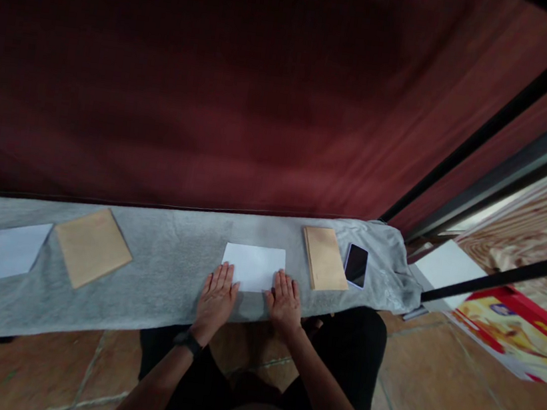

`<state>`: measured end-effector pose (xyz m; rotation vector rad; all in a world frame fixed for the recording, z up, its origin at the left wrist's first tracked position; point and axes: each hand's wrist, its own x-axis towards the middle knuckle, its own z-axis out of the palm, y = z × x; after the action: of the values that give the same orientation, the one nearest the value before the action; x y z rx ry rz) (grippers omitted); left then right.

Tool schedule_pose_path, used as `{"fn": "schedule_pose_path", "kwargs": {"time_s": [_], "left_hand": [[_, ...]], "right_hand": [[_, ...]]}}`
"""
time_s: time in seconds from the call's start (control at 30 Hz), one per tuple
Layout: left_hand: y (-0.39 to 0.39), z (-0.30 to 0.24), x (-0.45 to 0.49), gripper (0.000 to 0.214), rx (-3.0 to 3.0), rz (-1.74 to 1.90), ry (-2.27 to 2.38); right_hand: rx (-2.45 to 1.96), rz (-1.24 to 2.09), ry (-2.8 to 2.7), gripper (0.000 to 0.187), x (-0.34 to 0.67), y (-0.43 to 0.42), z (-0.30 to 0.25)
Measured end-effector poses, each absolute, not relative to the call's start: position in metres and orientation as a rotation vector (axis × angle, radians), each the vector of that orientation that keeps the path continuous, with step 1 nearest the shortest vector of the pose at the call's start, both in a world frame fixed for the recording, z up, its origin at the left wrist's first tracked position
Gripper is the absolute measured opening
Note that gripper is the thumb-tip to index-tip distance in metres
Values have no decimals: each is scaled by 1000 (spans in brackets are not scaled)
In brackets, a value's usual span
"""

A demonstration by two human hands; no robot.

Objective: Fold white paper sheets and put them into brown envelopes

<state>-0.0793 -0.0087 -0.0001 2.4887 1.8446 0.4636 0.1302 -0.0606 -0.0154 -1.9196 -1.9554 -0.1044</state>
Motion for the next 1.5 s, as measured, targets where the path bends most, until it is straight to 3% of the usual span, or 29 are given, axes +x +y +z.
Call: {"fn": "schedule_pose_path", "kwargs": {"time_s": [0.33, 0.57, 0.9, 1.23, 1.5], "left_hand": [[-17, 4, -87, 58, 2405, 609, 1964], [-20, 2, -57, 57, 2568, 483, 1575], [-16, 3, -86, 60, 2443, 471, 1917], [37, 5, -34, 57, 2519, 486, 1549], [55, -4, -51, 59, 2492, 489, 1700]], "right_hand": [[-2039, -139, -1829, 55, 139, -71, -11], [-1777, -78, -2015, 52, 98, -65, -7], [-1945, -82, -1913, 56, 127, -76, -10], [-1862, 124, -2041, 53, 98, -3, 6], [-1988, 57, -2003, 54, 125, 22, -3]]}}
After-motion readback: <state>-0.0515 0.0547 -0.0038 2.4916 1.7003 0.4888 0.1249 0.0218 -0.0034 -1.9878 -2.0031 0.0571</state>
